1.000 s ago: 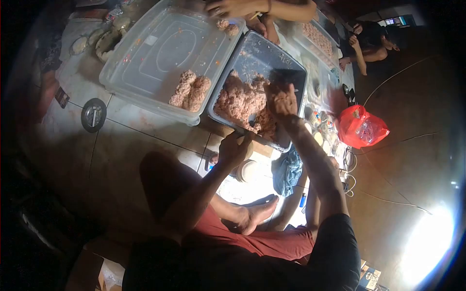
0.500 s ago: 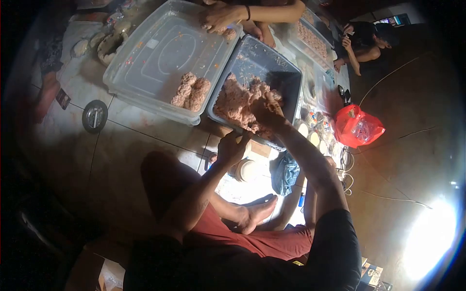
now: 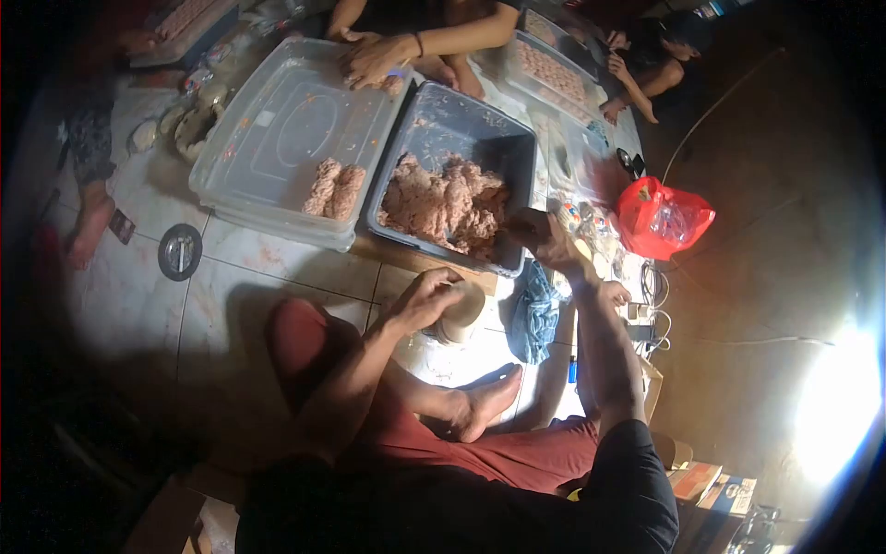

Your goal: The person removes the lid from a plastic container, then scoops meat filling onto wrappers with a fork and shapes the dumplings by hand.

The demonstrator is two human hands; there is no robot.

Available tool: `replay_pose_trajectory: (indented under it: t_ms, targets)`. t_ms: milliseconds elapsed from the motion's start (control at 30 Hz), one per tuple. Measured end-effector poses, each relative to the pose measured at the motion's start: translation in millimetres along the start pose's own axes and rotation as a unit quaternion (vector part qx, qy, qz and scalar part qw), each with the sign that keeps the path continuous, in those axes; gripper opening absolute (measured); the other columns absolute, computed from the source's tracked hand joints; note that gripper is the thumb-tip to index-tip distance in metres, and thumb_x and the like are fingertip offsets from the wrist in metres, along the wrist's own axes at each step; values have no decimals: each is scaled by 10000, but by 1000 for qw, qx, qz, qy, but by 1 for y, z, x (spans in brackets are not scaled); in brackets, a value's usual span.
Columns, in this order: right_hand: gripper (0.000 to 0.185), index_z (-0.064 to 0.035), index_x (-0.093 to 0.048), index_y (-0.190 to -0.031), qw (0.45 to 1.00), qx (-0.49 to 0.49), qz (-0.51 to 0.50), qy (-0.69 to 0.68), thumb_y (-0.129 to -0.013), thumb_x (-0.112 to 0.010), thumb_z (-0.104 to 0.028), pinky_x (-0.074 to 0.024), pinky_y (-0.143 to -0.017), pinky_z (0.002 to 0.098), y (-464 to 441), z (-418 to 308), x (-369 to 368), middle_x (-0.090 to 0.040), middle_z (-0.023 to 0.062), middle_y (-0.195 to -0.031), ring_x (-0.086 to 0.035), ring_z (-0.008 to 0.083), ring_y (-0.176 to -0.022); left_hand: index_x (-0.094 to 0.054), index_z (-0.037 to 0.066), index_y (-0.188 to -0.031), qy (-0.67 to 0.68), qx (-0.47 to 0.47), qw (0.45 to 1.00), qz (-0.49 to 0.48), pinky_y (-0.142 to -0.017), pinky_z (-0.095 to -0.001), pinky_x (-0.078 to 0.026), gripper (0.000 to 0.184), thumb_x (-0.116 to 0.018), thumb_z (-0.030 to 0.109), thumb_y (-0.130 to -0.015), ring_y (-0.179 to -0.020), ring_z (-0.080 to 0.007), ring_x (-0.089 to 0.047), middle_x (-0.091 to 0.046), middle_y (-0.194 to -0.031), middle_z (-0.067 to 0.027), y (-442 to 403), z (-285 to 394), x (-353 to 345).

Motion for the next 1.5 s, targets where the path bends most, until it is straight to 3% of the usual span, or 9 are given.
replay_pose_trajectory:
  t_ms: [67,167,300,400,633,900,1033,1333,1500]
  targets:
    - [170,-6,-677,-1053,998,-34,52,26,-942,-656,-133,-517,-743,376,29,-13,6,-711,156,-921,-682,243,-853,-589,97,-1263,224,5,973,-55,-793,-332,-553,425,-606,387,-953,-1052,-161,-677,-679,-1191,-66,-3,5,-10]
    - [119,-12,-660,-1036,975,30,217,-32,-923,-626,-31,-513,-653,392,77,-43,1,-667,159,-886,-645,316,-713,-533,24,-1333,421,-46,905,-48,-991,-414,-515,669,-534,578,-960,-1171,-243,-633,-638,-1288,-136,7,50,-27]
    - [206,17,-624,-1026,920,88,343,166,-853,-545,97,-482,-837,517,122,-64,-37,-641,193,-956,-615,398,-882,-372,-32,-1484,499,-118,856,-68,-1162,-466,-352,892,-429,684,-956,-1384,-312,-455,-496,-1473,-192,19,80,-57]
    - [198,-3,-632,-1039,892,131,414,129,-852,-601,55,-528,-713,452,143,-72,-63,-619,192,-986,-633,395,-877,-352,-45,-1492,506,-124,849,-92,-1204,-470,-279,942,-392,725,-951,-1419,-333,-407,-442,-1516,-202,36,92,-84]
    - [372,-29,-631,-1140,933,140,322,79,-774,-610,28,-536,-764,436,165,-88,-72,-604,159,-1049,-634,345,-916,-384,-102,-1456,503,-99,858,-10,-1176,-500,-329,1039,-383,786,-917,-1400,-412,-408,-439,-1496,-279,35,84,-86]
    - [305,-43,-639,-1135,961,83,186,187,-837,-574,-39,-532,-763,428,210,-88,-50,-598,147,-1019,-638,316,-918,-464,-109,-1383,658,1,753,12,-1159,-579,-345,923,-447,695,-930,-1327,-417,-493,-531,-1403,-279,37,9,-54]
    - [303,-41,-657,-1122,983,59,174,-12,-827,-595,-8,-552,-721,443,207,-93,-26,-627,154,-998,-660,353,-896,-469,-70,-1407,639,-13,766,-75,-1178,-614,-291,869,-419,669,-953,-1377,-451,-431,-512,-1426,-285,47,32,-77]
    - [306,-69,-648,-1146,979,142,108,96,-854,-561,-40,-569,-691,446,192,-74,-40,-604,148,-971,-662,366,-818,-426,-136,-1397,510,69,853,-83,-1167,-594,-324,1009,-347,761,-943,-1344,-458,-475,-463,-1428,-361,51,17,-77]
    - [252,-10,-651,-1081,982,63,162,76,-845,-563,-23,-541,-701,451,193,-78,-38,-617,182,-972,-628,384,-854,-504,-117,-1346,457,41,888,-2,-1145,-506,-388,991,-374,772,-929,-1284,-399,-547,-572,-1364,-265,50,21,-80]
Point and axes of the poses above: each hand's wrist, its own y-axis away from the middle knuckle, its own x-axis out of the back of the hand, z = x × y, the point moved 7 cm from there along -y, towards the middle knuckle
